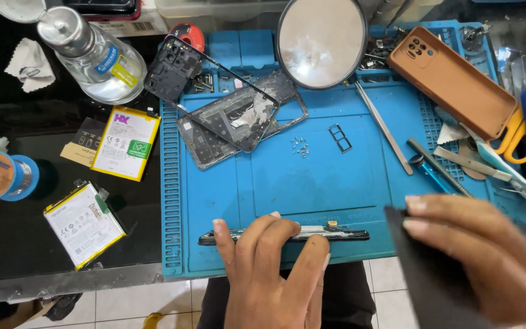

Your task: Disassembling a smartphone by removing the battery and prying the screen from the frame to prepare for replacement.

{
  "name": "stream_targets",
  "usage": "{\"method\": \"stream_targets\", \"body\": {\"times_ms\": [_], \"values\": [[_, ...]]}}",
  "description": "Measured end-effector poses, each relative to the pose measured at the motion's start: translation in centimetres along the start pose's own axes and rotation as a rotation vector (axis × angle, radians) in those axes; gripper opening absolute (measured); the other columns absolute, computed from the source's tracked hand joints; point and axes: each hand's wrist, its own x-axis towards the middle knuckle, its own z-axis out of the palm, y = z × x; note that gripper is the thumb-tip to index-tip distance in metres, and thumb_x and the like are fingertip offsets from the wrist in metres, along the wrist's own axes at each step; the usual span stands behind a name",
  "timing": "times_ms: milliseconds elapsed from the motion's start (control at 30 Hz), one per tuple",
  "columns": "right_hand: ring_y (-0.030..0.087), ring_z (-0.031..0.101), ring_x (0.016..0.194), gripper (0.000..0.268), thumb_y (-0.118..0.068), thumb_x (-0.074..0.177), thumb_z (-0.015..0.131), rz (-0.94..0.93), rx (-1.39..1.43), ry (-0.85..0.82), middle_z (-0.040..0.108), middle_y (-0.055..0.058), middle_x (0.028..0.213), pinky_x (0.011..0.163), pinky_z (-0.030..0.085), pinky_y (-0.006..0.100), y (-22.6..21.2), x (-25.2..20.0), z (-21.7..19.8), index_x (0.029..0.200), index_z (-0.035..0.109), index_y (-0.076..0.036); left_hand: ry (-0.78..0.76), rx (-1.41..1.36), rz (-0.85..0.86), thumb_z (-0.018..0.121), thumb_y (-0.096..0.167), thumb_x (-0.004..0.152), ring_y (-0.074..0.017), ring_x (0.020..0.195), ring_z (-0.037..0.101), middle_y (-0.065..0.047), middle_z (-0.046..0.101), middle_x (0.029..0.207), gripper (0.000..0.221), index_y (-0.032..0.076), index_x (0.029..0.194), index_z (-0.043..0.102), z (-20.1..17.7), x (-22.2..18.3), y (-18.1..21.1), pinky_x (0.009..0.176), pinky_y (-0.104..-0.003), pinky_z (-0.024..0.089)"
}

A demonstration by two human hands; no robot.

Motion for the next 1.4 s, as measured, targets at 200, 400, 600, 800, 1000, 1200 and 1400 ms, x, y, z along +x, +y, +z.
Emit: {"method": "stream_targets", "body": {"times_ms": [200, 400, 600, 800, 1000, 1200, 1400], "values": [[0.035, 0.070, 0.100, 0.013, 0.012, 0.111, 0.082, -0.065, -0.012, 0.259, 0.072, 0.027, 0.110, 0.089, 0.053, 0.044, 2.5, 9.5, -0.1, 0.120, 0.074, 0.015, -0.023, -0.020, -0.017, 0.062, 0.028, 0.100, -0.0276, 0.118, 0.058, -0.003, 0.060, 0.108, 0.008, 0.024, 0.096, 0.068, 0.1, -0.1, 0.0, 0.113, -0.081, 0.015], [0.021, 0.064, 0.078, 0.009, 0.002, 0.110, 0.081, -0.215, 0.058, 0.148, 0.073, 0.015, 0.096, 0.068, 0.054, 0.034, 0.5, 17.9, 1.9, 0.105, 0.076, 0.007, 0.068, -0.009, -0.013, 0.066, 0.020, 0.096, -0.0273, 0.113, 0.060, -0.006, 0.060, 0.105, 0.005, 0.022, 0.094, 0.069, 0.3, 0.2, 0.3, 0.110, -0.082, 0.022], [0.007, 0.038, 0.070, 0.040, -0.007, 0.099, 0.082, -0.195, 0.371, 0.048, 0.042, -0.003, 0.076, 0.058, 0.036, 0.026, -2.7, 27.0, 9.0, 0.080, 0.048, -0.009, 0.008, -0.081, 0.013, 0.071, 0.017, 0.095, -0.0351, 0.114, 0.057, -0.011, 0.059, 0.107, 0.005, 0.018, 0.100, 0.073, 0.5, 0.5, -0.1, 0.107, -0.085, 0.020], [0.020, 0.042, 0.060, 0.023, -0.019, 0.076, 0.071, -0.093, 0.305, 0.076, 0.054, 0.002, 0.059, 0.053, 0.038, 0.038, -5.2, 34.7, 17.0, 0.065, 0.053, -0.010, 0.092, -0.054, 0.017, 0.080, 0.015, 0.088, -0.0284, 0.107, 0.061, -0.007, 0.058, 0.102, 0.014, 0.020, 0.095, 0.069, 1.3, 0.5, -0.2, 0.106, -0.080, 0.027], [0.026, 0.047, 0.067, 0.031, -0.016, 0.076, 0.070, 0.063, 0.192, -0.087, 0.054, 0.008, 0.066, 0.051, 0.038, 0.043, -6.6, 36.9, 18.0, 0.067, 0.040, -0.012, 0.197, -0.022, -0.012, 0.073, 0.017, 0.092, -0.0283, 0.103, 0.066, -0.005, 0.062, 0.097, 0.007, 0.022, 0.088, 0.071, 1.3, 0.7, 0.5, 0.102, -0.077, 0.037], [0.025, 0.043, 0.064, 0.035, -0.014, 0.075, 0.075, 0.094, 0.144, -0.152, 0.054, 0.006, 0.070, 0.051, 0.041, 0.042, -7.8, 37.4, 18.0, 0.068, 0.040, -0.012, 0.184, -0.020, -0.035, 0.075, 0.017, 0.088, -0.0270, 0.104, 0.066, -0.004, 0.063, 0.097, 0.009, 0.022, 0.085, 0.069, 1.5, 0.6, 0.5, 0.103, -0.077, 0.036], [0.026, 0.050, 0.066, 0.022, -0.017, 0.070, 0.072, 0.012, 0.021, -0.126, 0.053, 0.007, 0.068, 0.051, 0.041, 0.041, -7.3, 38.1, 18.9, 0.068, 0.050, -0.012, 0.128, -0.036, -0.060, 0.076, 0.019, 0.089, -0.0272, 0.107, 0.065, -0.003, 0.063, 0.098, 0.010, 0.022, 0.082, 0.070, 1.1, 0.6, 0.7, 0.102, -0.079, 0.034]]}}
